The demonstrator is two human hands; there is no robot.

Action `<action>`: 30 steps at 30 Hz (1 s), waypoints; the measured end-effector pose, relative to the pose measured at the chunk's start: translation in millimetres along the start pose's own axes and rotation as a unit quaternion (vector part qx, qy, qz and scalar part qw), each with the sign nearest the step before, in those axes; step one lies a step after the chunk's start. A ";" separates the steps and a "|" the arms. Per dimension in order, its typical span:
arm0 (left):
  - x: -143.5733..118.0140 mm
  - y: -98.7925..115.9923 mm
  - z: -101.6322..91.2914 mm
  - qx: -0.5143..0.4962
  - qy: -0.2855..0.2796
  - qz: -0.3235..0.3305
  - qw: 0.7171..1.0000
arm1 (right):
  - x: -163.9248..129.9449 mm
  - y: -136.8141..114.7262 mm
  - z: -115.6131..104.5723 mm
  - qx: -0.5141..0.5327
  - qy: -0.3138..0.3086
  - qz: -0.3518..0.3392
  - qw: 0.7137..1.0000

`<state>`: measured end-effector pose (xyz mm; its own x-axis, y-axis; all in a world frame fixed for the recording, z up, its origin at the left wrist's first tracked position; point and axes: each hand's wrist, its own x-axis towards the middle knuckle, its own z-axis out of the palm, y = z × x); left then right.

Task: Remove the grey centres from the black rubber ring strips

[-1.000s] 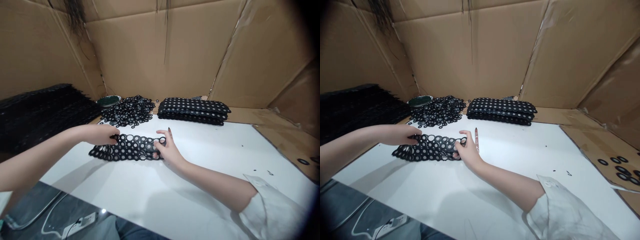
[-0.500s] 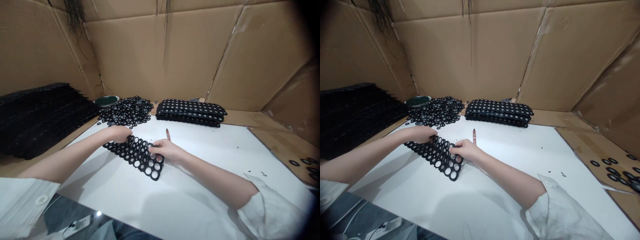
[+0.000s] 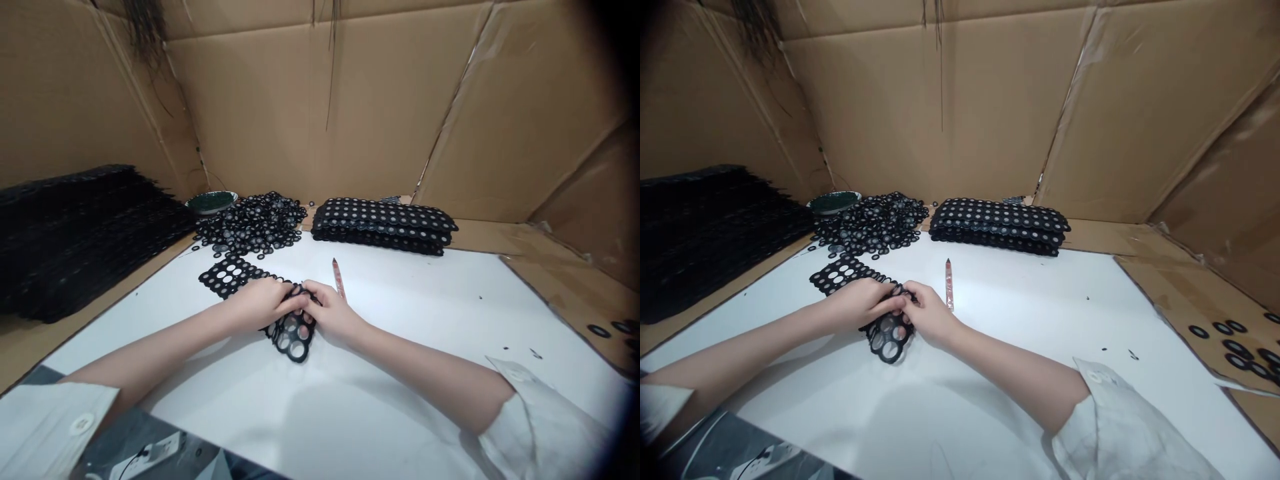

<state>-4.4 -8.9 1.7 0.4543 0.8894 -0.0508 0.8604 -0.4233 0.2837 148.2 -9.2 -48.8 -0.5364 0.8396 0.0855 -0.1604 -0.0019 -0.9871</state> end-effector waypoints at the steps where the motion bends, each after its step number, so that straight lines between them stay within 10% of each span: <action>1: 2.0 -1.1 0.4 -0.061 -0.006 0.009 0.998 | -0.5 0.6 0.3 -0.009 0.006 0.002 1.000; 6: 13.0 -13.0 2.1 -0.314 -0.022 -0.042 0.948 | -0.4 3.7 0.4 -0.053 0.032 0.015 0.998; 30: 21.4 -34.9 -8.3 -0.471 0.090 -0.185 0.858 | -4.4 -5.3 -0.1 -0.107 0.048 0.005 0.993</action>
<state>-26.7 26.4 -1.4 0.0747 0.9808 -0.1800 0.3312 0.1459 0.9322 151.5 -12.9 -44.0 -0.4540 0.8881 0.0717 0.0306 0.0960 -0.9949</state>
